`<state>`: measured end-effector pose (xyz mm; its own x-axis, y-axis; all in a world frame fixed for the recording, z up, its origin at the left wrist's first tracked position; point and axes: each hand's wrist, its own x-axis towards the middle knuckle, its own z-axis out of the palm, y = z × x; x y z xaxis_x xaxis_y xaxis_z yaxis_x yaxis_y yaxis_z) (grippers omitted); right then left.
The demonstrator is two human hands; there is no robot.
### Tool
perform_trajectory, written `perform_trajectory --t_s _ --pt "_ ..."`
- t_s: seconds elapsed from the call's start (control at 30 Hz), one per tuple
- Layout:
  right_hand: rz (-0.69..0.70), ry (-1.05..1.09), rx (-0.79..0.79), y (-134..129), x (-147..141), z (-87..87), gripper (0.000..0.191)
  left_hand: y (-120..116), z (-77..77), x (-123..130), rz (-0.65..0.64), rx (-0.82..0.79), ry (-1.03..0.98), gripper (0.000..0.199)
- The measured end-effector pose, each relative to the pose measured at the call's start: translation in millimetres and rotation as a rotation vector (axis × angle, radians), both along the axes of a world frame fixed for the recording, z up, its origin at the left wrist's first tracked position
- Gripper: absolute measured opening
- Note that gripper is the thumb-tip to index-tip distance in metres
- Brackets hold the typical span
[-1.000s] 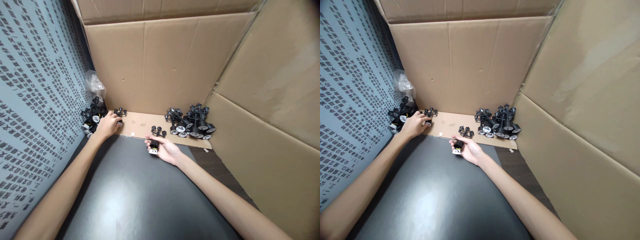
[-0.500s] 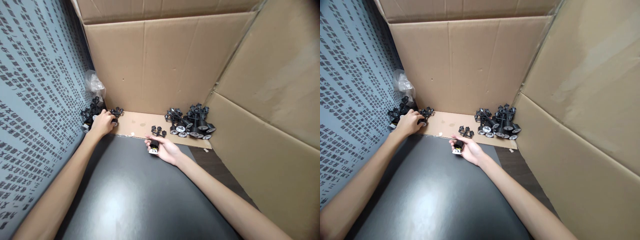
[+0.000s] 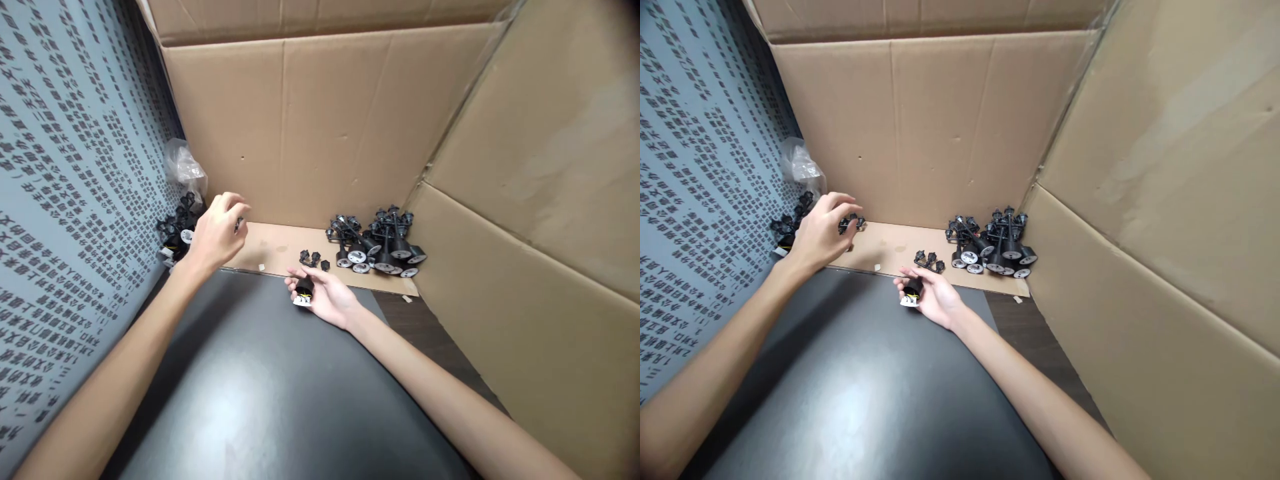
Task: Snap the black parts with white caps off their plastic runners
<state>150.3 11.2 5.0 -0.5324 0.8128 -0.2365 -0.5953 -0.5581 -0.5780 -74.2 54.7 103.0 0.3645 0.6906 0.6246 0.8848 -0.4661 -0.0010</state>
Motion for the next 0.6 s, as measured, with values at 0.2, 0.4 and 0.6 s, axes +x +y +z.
perform_trajectory --t_s 0.2,0.4,0.6 --pt "-0.011 0.052 0.108 -1 -3 -1.2 0.029 -49 -41.8 49 -0.496 0.234 -0.22 0.023" --pt "-0.09 0.063 0.113 4 -7 -5.2 0.023 -62 -87.3 44 -0.624 0.167 -0.164 0.037" --pt "-0.101 0.019 0.161 4 -6 -3.6 0.011 -63 -86.0 49 -0.586 0.172 -0.094 0.028"
